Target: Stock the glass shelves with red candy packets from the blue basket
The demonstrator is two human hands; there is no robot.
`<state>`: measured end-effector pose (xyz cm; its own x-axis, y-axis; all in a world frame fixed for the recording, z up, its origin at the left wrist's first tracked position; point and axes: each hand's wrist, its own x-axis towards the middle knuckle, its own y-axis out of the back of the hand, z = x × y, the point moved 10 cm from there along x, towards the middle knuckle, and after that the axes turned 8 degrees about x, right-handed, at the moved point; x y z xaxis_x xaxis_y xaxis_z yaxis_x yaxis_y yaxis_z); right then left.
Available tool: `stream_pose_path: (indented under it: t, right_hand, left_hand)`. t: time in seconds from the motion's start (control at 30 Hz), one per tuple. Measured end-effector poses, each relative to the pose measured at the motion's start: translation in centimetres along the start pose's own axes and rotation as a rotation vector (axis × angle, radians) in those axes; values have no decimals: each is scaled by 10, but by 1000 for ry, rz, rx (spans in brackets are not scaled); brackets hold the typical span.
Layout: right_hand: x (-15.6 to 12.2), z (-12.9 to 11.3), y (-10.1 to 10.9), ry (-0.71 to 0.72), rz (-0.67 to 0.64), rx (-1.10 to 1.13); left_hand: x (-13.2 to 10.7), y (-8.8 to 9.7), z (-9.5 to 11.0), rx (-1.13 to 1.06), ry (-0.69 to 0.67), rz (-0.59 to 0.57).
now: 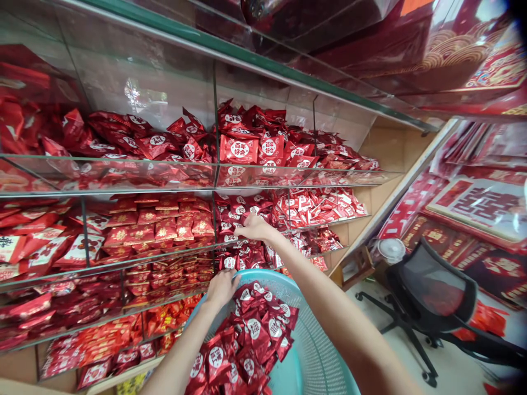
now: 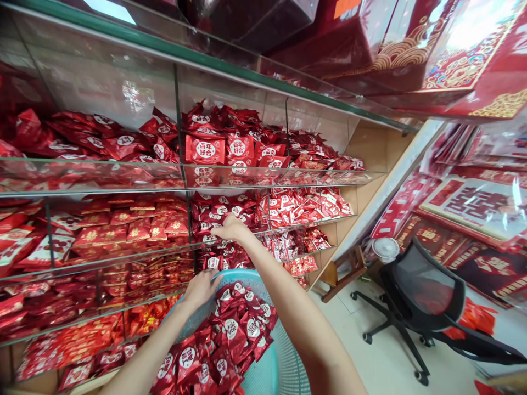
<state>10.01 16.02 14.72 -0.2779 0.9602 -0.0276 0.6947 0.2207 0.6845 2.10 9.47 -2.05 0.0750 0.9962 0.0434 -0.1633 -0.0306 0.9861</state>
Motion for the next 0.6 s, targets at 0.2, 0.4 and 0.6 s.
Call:
stream_pose_path:
  t: [0.2, 0.4, 0.6]
  right_hand:
    - [-1, 4, 5, 45, -60, 118]
    - [0, 5, 9, 72, -66, 213]
    - [-16, -8, 27, 91, -21, 350]
  left_hand:
    - [-1, 0, 0, -20, 23, -32]
    - [0, -2, -2, -25, 31, -29]
    - [1, -3, -2, -26, -1, 17]
